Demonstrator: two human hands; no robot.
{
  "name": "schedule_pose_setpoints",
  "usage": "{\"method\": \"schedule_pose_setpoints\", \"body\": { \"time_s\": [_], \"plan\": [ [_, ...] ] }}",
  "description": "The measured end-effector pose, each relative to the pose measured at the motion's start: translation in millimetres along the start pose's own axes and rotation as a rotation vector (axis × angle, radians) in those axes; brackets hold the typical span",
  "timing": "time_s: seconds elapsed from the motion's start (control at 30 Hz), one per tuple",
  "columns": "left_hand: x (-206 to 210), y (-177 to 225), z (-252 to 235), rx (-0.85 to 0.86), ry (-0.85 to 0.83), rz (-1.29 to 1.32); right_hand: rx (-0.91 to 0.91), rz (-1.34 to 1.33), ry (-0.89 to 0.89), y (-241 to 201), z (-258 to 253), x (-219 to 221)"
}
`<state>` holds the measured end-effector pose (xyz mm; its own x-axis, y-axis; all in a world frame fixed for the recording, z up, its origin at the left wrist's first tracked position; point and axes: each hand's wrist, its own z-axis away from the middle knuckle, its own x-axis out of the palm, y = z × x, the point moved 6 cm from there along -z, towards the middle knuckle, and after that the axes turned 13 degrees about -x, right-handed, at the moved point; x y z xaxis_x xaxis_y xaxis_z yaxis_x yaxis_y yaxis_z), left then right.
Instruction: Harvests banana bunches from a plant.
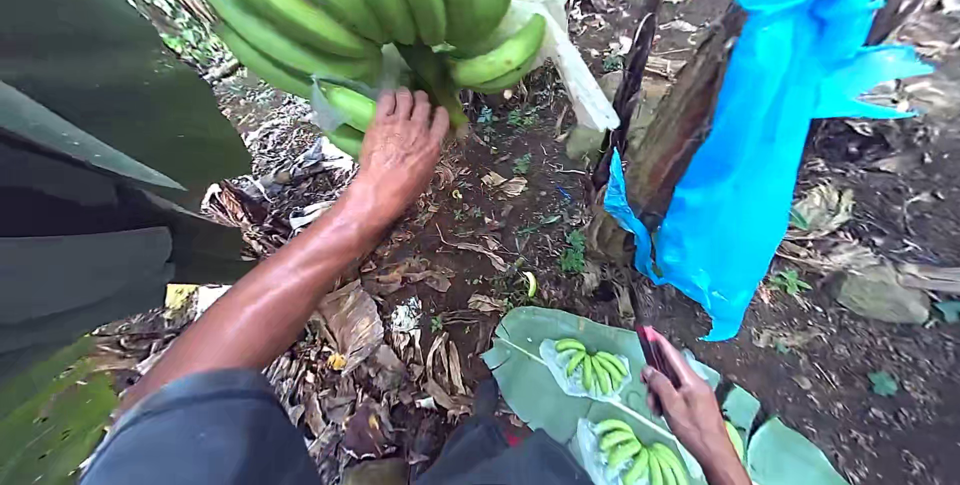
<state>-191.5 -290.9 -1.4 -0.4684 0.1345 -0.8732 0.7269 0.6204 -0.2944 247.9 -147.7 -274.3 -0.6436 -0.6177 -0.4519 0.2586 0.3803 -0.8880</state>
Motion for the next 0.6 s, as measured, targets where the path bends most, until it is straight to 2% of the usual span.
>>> {"method": "schedule_pose_setpoints", "body": {
  "time_s": [0.13,0.23,0.33,0.43,0.6],
  "plan": [
    [-2,-40,1,-0.109,-0.052,-0.064,-0.573,0.338,-0.087,-138,-103,39],
    [8,-62,15,-0.073,0.045,-0.058,-0.826,0.463,-0.139,-210,-157,72],
    [19,-80,27,0.007,0.143,-0.023,-0.916,0.570,-0.183,-248,-191,103],
    [22,-94,40,0.043,0.173,0.025,-0.965,0.645,-0.205,-267,-211,127],
    [10,-99,63,0.093,0.180,0.075,-1.002,0.839,-0.165,-286,-207,145]
  ]
}}
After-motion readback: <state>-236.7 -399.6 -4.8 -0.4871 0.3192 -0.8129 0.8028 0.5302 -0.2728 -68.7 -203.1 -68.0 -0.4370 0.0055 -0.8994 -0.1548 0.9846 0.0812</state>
